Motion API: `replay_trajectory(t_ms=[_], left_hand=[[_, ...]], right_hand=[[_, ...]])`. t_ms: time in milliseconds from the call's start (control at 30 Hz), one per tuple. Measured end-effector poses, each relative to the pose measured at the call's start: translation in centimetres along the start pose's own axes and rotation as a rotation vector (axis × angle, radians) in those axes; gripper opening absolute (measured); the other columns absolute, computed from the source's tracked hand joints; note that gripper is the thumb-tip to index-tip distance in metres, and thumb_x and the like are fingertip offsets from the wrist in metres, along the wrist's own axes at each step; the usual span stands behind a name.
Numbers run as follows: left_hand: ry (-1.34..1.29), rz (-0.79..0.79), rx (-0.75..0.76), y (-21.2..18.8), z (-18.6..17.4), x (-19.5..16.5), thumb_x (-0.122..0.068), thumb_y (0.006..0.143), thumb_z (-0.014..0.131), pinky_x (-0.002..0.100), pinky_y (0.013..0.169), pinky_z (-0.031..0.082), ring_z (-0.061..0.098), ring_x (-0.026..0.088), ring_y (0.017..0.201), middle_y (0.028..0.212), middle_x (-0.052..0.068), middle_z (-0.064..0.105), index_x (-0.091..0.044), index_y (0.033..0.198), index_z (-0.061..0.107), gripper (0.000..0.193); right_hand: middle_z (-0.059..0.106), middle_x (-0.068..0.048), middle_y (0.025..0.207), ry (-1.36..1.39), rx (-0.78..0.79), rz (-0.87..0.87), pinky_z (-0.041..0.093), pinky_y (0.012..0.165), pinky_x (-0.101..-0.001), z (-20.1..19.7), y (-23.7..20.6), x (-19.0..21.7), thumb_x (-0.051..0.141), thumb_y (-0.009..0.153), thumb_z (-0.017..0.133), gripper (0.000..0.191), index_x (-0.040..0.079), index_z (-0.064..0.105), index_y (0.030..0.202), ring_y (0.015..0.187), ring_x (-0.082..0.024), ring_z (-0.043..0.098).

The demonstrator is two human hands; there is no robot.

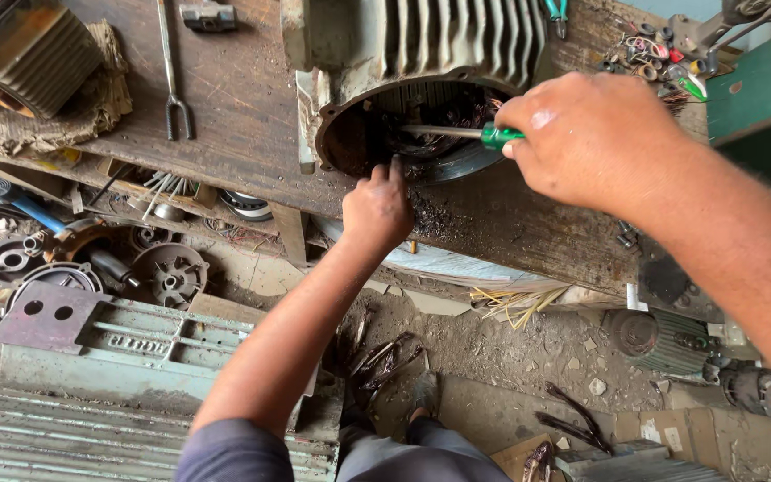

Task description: The person pulls burnt copper windings out of an electric motor stator housing on a wooden workbench. They use a screwdriver and pliers to pry and grip the old coil wires, working them loose by hand and with tools until the copper bundle is extracted from the housing.

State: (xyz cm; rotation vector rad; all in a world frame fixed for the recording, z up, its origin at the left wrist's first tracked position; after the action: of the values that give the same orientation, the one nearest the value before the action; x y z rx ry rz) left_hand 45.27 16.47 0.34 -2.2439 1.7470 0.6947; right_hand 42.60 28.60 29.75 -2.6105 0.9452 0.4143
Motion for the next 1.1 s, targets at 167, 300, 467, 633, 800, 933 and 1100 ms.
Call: replay_trajectory(t_ms=[167,300,467,633,800,933,1100], left_hand=[[-0.52,-0.091,-0.243,0.4,1.2,1.9,-0.03,0.097,0.076,0.046,0.093,0.057,0.068,0.037,0.111,0.125,0.023,0.069,-0.002,0.149,0.049,0.066],[-1.25,-0.517,0.014,2.4,3.9,2.9,-0.021,0.09,0.065,0.036,0.066,0.06,0.072,0.02,0.083,0.119,0.012,0.07,-0.011,0.151,0.043,0.066],[-1.588,-0.459,-0.091,4.7,5.5,2.9,-0.014,0.09,0.065,0.036,0.069,0.056,0.068,0.022,0.083,0.113,0.021,0.07,-0.007,0.151,0.047,0.065],[-1.11,-0.4,-0.247,4.8,5.3,3.3,-0.018,0.088,0.07,0.034,0.091,0.055,0.071,0.024,0.104,0.119,0.017,0.075,-0.004,0.139,0.06,0.053],[-1.155,-0.459,-0.176,4.6,4.8,3.0,-0.017,0.087,0.07,0.033,0.088,0.056,0.072,0.022,0.099,0.113,0.014,0.077,-0.004,0.134,0.063,0.05],[-1.387,-0.491,-0.13,4.8,5.4,2.8,-0.012,0.087,0.067,0.035,0.076,0.059,0.07,0.022,0.091,0.111,0.013,0.075,-0.003,0.136,0.06,0.05],[-1.397,-0.507,-0.143,5.1,5.3,2.8,-0.01,0.087,0.069,0.033,0.071,0.06,0.071,0.019,0.088,0.108,0.01,0.074,-0.006,0.138,0.058,0.052]], right_hand=[[0.075,-0.01,0.098,-0.093,0.006,-0.023,0.059,0.077,-0.0516,-0.7,0.9,0.4,0.033,0.09,0.065,0.025,0.021,0.076,0.11,0.091,-0.035,0.072],[0.075,-0.011,0.093,-0.142,-0.055,-0.058,0.059,0.073,-0.0517,-1.1,1.9,1.0,0.032,0.09,0.067,0.026,0.02,0.076,0.111,0.087,-0.035,0.072],[0.075,-0.013,0.09,-0.155,-0.027,-0.047,0.058,0.074,-0.0513,-1.6,2.7,1.4,0.031,0.088,0.069,0.023,0.02,0.077,0.106,0.085,-0.036,0.072],[0.075,-0.013,0.088,-0.119,-0.047,-0.084,0.058,0.071,-0.0524,-2.4,3.3,2.1,0.031,0.087,0.068,0.023,0.019,0.077,0.105,0.083,-0.037,0.072],[0.075,-0.013,0.084,-0.163,0.046,-0.05,0.058,0.074,-0.0514,-1.9,4.8,3.5,0.025,0.084,0.068,0.021,0.019,0.077,0.101,0.083,-0.036,0.073],[0.074,-0.015,0.084,-0.075,-0.01,-0.03,0.057,0.072,-0.0525,-1.0,4.2,3.1,0.027,0.084,0.068,0.017,0.017,0.078,0.095,0.082,-0.038,0.072],[0.074,-0.016,0.086,-0.016,-0.077,0.014,0.058,0.074,-0.0507,1.2,3.5,2.5,0.021,0.084,0.066,0.015,0.017,0.077,0.094,0.084,-0.038,0.072]])
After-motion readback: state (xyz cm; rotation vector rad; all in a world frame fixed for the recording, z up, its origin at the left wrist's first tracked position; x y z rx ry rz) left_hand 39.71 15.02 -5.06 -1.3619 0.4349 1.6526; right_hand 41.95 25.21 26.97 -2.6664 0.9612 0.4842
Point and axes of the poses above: each hand's wrist, its own y-axis towards the middle knuckle, its own z-axis out of the palm, x = y × z, the point moved 3 cm from there along y, towards the middle knuckle
